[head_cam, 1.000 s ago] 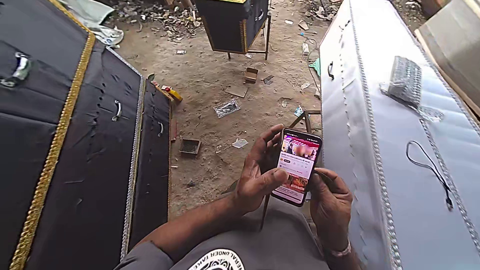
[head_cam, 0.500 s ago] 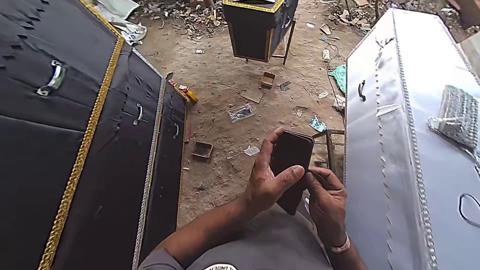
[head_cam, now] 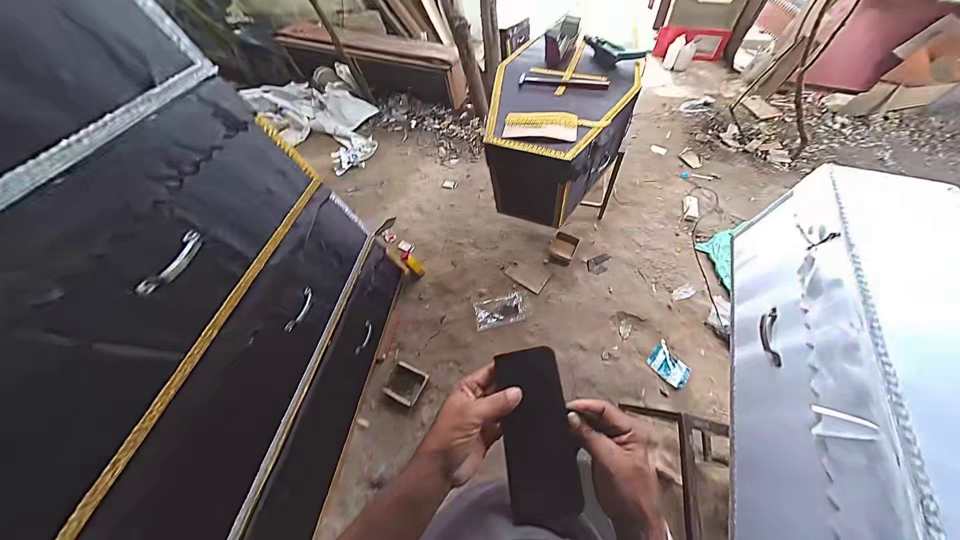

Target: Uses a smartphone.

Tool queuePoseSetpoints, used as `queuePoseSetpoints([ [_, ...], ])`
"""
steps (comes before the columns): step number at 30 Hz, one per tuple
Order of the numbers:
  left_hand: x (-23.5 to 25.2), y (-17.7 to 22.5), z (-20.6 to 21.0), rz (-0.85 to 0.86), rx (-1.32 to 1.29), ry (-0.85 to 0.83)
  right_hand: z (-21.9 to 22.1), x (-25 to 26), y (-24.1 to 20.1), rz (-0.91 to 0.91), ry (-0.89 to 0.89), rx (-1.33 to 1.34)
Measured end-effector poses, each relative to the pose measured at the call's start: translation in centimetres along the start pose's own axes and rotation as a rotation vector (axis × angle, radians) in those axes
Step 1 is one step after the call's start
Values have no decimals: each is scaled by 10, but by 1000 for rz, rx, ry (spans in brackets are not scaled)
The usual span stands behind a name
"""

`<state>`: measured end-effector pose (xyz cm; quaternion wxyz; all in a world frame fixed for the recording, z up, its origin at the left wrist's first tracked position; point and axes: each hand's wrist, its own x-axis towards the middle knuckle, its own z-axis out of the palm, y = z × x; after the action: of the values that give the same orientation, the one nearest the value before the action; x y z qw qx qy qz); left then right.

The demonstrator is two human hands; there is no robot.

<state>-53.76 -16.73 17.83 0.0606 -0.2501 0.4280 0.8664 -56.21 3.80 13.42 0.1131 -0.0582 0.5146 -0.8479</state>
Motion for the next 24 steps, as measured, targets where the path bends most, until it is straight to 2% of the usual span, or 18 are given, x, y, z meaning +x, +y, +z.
queuePoseSetpoints([
  [2, 19, 4, 9, 36, 18, 25, -9, 26, -7, 48, -28, -48],
  [6, 48, 7, 41, 408, 222, 150, -25, 74, -16, -1, -70, -213],
  [8, 65, 7, 54, 530, 278, 199, -28, 91, -13, -154, -27, -325],
  [12, 90, 17, 74, 614, 364, 229, -23, 117, -11, -539, 139, -707],
  [15, 110, 23, 86, 600, 463, 23, -24, 120, -21, -646, 335, -976],
  [18, 144, 19, 86, 463, 318, -268, -24, 121, -23, -684, 460, -1184],
  [21, 170, 19, 93, 304, 273, -473, -18, 111, -17, -637, 619, -1383],
  [24, 184, 16, 99, 164, 315, -648, -11, 80, -1, -569, 789, -1347],
])
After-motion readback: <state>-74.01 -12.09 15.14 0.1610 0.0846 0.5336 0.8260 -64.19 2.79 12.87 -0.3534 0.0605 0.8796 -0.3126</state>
